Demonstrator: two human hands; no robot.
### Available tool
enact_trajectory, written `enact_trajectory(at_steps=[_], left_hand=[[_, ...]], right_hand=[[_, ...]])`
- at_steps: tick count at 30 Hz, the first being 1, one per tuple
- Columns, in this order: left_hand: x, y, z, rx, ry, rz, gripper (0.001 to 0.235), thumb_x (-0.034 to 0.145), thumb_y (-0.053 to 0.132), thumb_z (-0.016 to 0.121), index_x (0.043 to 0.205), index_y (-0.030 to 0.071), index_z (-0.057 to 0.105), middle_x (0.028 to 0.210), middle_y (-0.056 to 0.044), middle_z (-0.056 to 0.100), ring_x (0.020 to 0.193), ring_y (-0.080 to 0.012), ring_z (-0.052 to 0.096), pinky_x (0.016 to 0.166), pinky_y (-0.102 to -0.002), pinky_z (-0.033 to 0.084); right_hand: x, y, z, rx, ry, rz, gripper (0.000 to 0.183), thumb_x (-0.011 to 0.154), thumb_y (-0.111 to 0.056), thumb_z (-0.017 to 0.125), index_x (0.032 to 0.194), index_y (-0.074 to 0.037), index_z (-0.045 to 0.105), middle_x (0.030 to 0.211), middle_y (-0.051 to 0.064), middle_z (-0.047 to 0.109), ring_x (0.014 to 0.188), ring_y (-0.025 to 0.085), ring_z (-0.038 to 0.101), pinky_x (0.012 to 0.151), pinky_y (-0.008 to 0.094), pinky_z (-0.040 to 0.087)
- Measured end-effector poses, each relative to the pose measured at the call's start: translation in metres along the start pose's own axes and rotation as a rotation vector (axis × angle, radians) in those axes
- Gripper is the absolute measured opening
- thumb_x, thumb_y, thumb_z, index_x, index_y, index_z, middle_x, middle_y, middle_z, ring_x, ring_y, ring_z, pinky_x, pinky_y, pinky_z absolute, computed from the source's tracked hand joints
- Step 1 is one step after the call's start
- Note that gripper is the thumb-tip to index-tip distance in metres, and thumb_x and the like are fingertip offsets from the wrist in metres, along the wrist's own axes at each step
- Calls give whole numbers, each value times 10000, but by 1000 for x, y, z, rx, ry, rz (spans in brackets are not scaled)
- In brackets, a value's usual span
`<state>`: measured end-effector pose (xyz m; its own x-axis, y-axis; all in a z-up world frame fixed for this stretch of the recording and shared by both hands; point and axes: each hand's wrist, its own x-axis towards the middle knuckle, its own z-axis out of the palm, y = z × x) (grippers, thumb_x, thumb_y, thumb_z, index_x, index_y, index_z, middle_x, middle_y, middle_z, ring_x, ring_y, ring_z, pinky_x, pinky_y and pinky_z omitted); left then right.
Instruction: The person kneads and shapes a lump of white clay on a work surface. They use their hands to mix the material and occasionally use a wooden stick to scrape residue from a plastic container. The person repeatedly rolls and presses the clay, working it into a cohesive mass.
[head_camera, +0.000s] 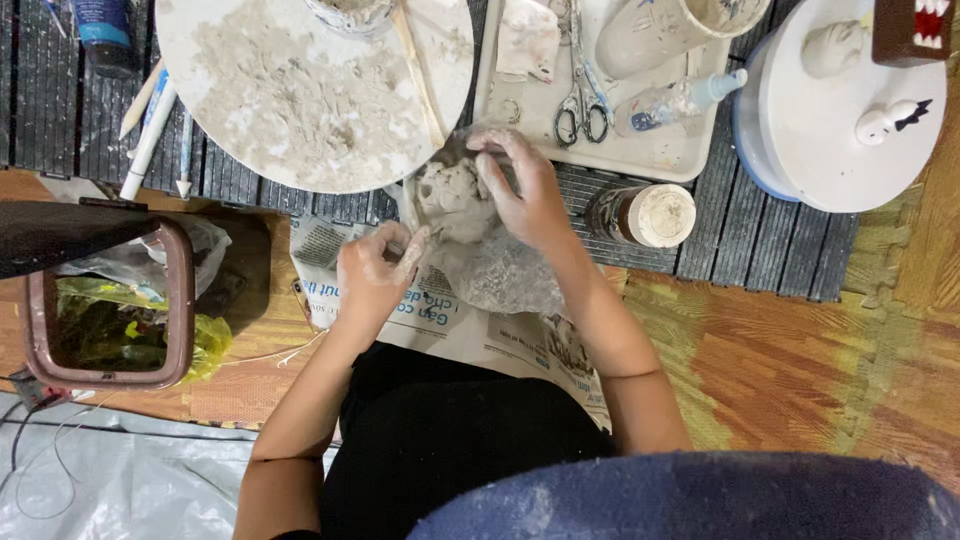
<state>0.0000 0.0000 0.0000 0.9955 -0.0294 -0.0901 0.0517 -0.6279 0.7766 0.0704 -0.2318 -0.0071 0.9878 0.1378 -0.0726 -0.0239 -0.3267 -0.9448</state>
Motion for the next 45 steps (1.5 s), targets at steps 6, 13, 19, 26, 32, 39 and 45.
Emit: enact_trajectory(at_steps=[6,13,19,26,32,39,45], left_hand=[[21,-18,9,-217,-7,-117,319,965,251,717,767,9,649,595,-71,595,509,-128,525,519,-304,441],[21,-12,36,-425,103,-27,264,1038,121,612,806,2,571,619,-47,483,593,-97,417,531,-302,373],[18,24,30,-340,73,60,178,967,86,652,823,-1,595,628,-69,485,538,-125,417,503,-310,375],[8,44,18,-147,59,192,211,962,144,701,838,2,606,710,-157,573,552,-292,527,536,-388,440],[-5,32,11,-49,23,200,211,983,189,677,855,22,654,795,-157,648,565,-341,596,528,-421,465],[-7,8,3,19,80,68,265,1009,236,680,851,24,655,676,-174,609,609,-370,608,609,-455,476],[-11,1,-36,160,90,261,210,940,253,725,887,51,710,792,-179,660,676,-399,617,578,-468,488]], right_hand=[[14,2,47,-922,247,-229,356,1116,-315,495,1264,-39,664,1166,149,706,1101,335,683,1074,478,462],[-17,-15,62,-527,298,-303,153,962,-182,638,995,-42,690,967,123,698,866,319,701,736,423,577],[-26,15,52,-553,386,-334,154,974,-122,606,1041,-3,678,1041,171,694,887,375,687,776,456,571],[-34,44,47,-418,388,-404,199,989,-153,564,935,13,660,958,195,689,869,407,678,787,474,558],[-41,35,32,-371,158,-375,311,960,-290,590,1052,4,551,1003,207,627,979,323,622,880,471,516],[-29,-3,-1,186,350,-385,181,1063,-70,452,1234,-50,509,1249,126,623,1289,238,602,1241,405,476],[-37,-31,-8,299,188,-309,285,1089,-35,476,1365,29,506,1360,162,593,1305,233,570,1192,388,433]])
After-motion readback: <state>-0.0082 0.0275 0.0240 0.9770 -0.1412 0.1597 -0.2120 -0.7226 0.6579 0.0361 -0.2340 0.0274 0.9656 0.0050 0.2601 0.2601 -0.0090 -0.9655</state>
